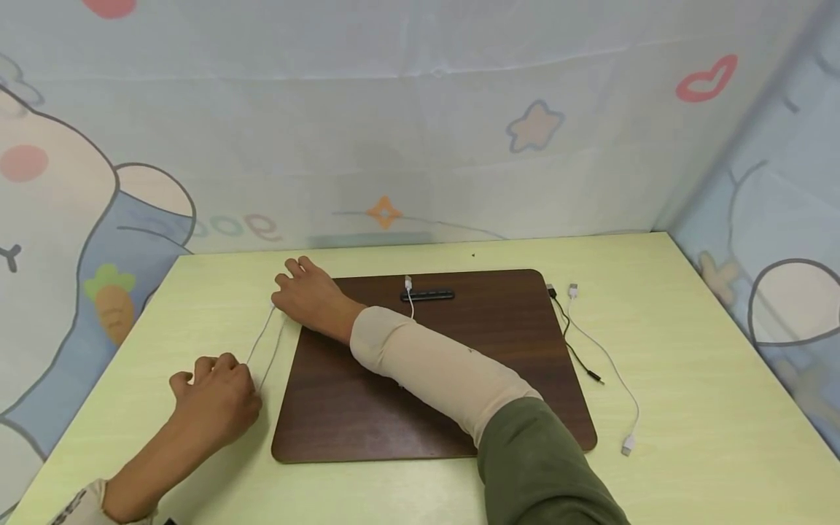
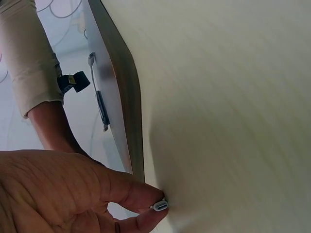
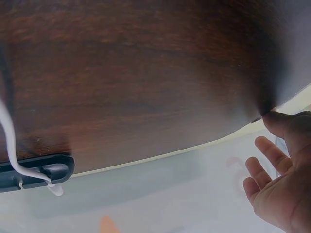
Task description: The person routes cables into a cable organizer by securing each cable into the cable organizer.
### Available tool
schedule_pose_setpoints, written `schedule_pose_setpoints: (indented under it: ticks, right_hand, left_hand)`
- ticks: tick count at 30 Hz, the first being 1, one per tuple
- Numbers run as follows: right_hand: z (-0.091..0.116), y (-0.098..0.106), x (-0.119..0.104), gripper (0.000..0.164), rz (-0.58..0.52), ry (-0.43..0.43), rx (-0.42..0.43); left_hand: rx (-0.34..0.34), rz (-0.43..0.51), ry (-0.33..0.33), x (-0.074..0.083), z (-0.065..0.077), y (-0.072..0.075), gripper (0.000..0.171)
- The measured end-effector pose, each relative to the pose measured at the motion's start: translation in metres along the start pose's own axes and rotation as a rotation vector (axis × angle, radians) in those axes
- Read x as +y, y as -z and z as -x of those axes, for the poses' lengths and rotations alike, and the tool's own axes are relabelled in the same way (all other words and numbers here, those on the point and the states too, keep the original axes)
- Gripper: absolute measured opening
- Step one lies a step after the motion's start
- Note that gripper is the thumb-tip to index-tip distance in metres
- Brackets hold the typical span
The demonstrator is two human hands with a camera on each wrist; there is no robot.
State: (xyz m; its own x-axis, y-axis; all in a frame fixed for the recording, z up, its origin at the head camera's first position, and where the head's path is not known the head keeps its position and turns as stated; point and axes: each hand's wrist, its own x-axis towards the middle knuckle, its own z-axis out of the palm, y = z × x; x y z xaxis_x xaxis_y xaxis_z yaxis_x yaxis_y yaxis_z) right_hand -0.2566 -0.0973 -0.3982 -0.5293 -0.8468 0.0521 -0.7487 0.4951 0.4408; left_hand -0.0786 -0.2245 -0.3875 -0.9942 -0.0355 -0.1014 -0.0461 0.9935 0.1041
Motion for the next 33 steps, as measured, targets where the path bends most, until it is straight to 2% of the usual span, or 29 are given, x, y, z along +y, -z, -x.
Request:
schedule_pose_setpoints:
  ticks: [9,17,28,33]
  right_hand:
    - [0.006,-0.002,0.001,0.036,-0.016,0.009,-0.005]
    - [0.009,-0.005,0.004,0.034,-0.005,-0.004,0.020]
    - [0.018,-0.005,0.008,0.038,-0.002,-0.013,-0.014]
    - [0.024,-0.003,0.012,0.036,0.000,-0.022,-0.001]
  left_hand:
    - [0.009,0.002,-0.006,0.000,0.000,-0.001,0.010]
    - [0.010,0.011,-0.023,0.002,0.000,0.000,0.010]
    - [-0.007,0.019,-0.016,0.014,0.003,0.003,0.015]
    - [-0.020,0.023,-0.023,0.019,0.002,0.005,0.018]
